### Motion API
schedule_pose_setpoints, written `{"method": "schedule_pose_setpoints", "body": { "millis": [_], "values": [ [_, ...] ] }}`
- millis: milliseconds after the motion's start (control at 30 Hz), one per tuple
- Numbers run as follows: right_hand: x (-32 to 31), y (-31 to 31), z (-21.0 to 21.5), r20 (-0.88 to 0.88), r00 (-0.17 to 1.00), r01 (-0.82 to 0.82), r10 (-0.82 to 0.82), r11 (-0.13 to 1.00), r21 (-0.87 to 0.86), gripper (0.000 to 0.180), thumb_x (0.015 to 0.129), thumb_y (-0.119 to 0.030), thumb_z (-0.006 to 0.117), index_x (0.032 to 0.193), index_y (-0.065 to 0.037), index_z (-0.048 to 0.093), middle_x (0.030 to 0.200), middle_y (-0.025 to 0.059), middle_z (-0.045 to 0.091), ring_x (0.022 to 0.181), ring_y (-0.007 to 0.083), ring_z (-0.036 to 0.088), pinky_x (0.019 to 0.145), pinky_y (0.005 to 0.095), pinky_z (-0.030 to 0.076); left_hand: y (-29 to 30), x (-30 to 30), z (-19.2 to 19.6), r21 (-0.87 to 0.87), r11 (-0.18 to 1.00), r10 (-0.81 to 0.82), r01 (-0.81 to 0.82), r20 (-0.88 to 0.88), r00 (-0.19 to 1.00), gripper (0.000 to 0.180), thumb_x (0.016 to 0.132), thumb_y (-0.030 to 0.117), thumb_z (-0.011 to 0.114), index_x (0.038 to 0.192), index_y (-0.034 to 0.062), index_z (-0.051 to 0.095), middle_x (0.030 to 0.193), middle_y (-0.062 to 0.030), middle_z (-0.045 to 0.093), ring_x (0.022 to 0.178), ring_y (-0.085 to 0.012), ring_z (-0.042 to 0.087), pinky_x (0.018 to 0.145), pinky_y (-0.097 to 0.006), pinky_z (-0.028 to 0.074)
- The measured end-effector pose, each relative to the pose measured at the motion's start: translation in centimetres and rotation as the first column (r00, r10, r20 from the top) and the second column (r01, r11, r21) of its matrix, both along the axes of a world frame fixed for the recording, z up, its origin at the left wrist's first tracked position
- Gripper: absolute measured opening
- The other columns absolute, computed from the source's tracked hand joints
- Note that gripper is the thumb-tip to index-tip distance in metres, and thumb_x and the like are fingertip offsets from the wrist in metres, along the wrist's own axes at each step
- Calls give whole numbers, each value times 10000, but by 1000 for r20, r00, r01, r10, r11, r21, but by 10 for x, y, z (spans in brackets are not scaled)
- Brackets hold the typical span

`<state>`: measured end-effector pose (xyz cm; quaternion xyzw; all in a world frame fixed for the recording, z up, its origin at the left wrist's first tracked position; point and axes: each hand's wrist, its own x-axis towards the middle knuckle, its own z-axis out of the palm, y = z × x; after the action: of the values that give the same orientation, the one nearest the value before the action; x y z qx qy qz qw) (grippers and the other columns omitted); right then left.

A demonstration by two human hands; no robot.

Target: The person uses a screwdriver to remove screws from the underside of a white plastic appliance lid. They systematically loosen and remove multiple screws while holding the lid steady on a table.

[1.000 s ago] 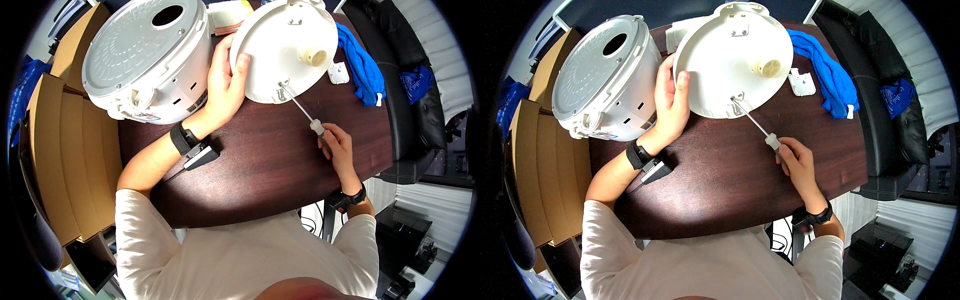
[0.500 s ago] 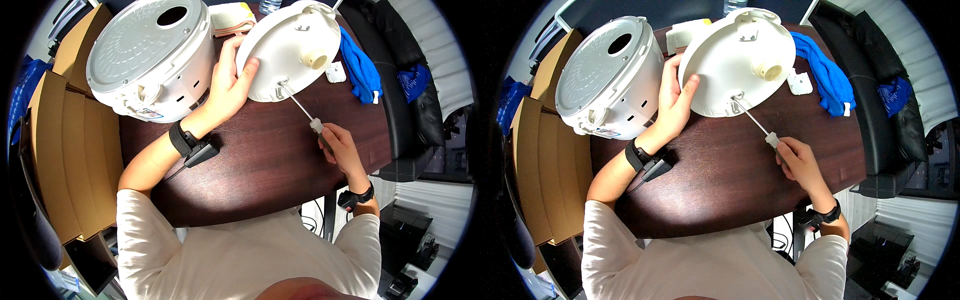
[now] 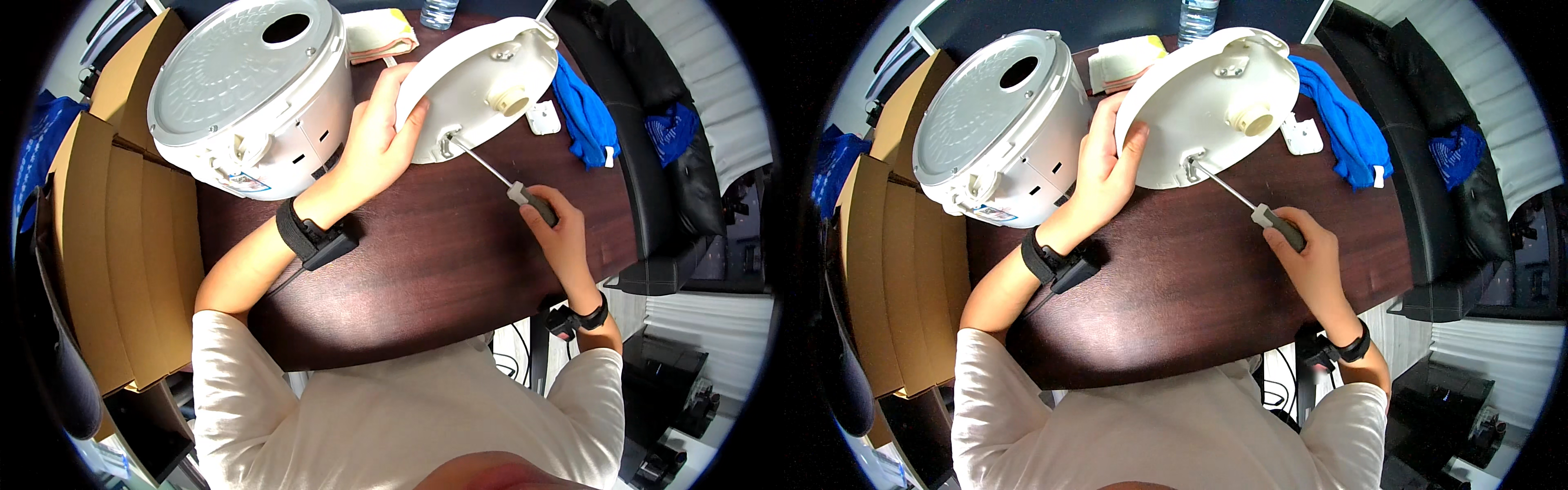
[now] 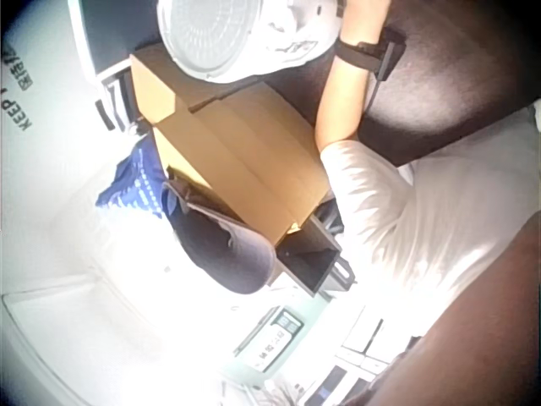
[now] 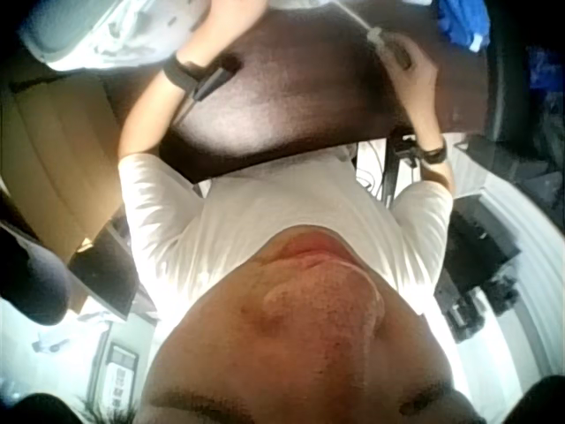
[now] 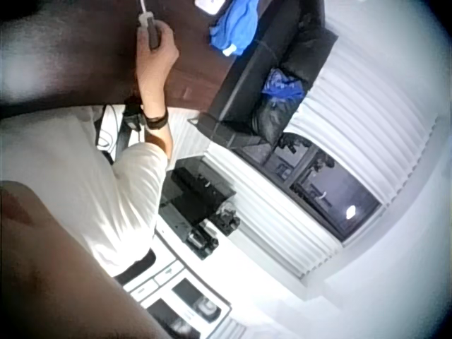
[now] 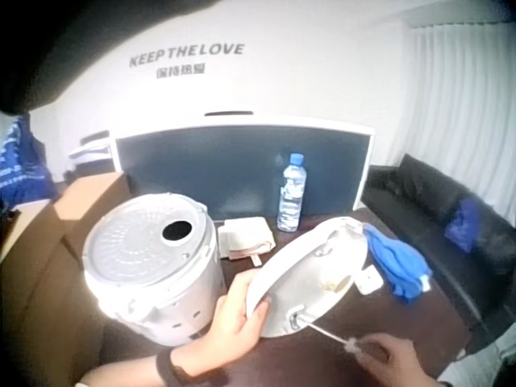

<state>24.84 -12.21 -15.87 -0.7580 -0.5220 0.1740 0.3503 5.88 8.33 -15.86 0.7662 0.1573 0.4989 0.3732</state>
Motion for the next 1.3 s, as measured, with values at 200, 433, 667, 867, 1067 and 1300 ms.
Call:
{"method": "schedule_pose_setpoints", "body": {
  "millis": [200, 433, 667, 867, 1067, 1300],
  "values": [
    [3, -6, -4, -757, 627, 42, -182, 979, -201, 251, 899, -177, 601, 1086, -10, 578, 767, 2, 564, 618, 91, 552, 526, 237, 420, 0, -2, -1, -78, 997, -31, 30, -12, 999, 316, 922, 77, 503, 1225, 26, 431, 942, -94, 602, 867, -129, 567, 767, -276, 448],
    [-13, 4, 9, 526, 851, -130, 4, 970, 203, 283, 794, -87, 676, 1065, -65, 600, 812, 106, 559, 643, 232, 573, 585, 336, 463, -1, -4, 4, -140, 989, -50, 40, -70, 996, 330, 931, 90, 495, 1246, 28, 420, 1008, -91, 597, 912, -125, 557, 807, -273, 441],
    [-7, 6, 10, 641, 767, -102, -37, 979, 178, 292, 761, -51, 680, 1044, -78, 614, 889, 102, 551, 735, 290, 583, 631, 360, 472, 1, -3, 4, -99, 993, -72, 63, -81, 994, 325, 931, 80, 480, 1246, 36, 414, 1002, -97, 593, 890, -129, 562, 792, -273, 445],
    [-1, -5, -8, -16, 999, -48, 50, 989, 139, 191, 854, -59, 592, 1039, -16, 603, 728, 71, 553, 566, 142, 521, 521, 270, 411, 5, -3, 3, -129, 990, -57, 49, -51, 997, 317, 937, 91, 471, 1243, 34, 411, 979, -85, 577, 882, -128, 542, 797, -271, 437],
    [-10, -9, -17, -703, 709, -17, -62, 994, -104, 267, 958, -206, 467, 1012, 20, 598, 659, 9, 517, 467, 50, 415, 434, 197, 316, 7, -2, 1, -143, 990, -23, 18, -29, 999, 308, 937, 97, 478, 1229, 21, 413, 987, -73, 561, 905, -123, 524, 805, -264, 427],
    [-9, -2, -18, -739, 672, -44, -46, 994, -101, 304, 961, -246, 436, 1005, 4, 603, 638, 13, 513, 454, 60, 392, 427, 203, 303, 7, -2, 0, -166, 986, -33, 27, -34, 999, 300, 943, 98, 470, 1227, 20, 413, 1001, -62, 553, 917, -111, 512, 815, -260, 424]
  ]
}}
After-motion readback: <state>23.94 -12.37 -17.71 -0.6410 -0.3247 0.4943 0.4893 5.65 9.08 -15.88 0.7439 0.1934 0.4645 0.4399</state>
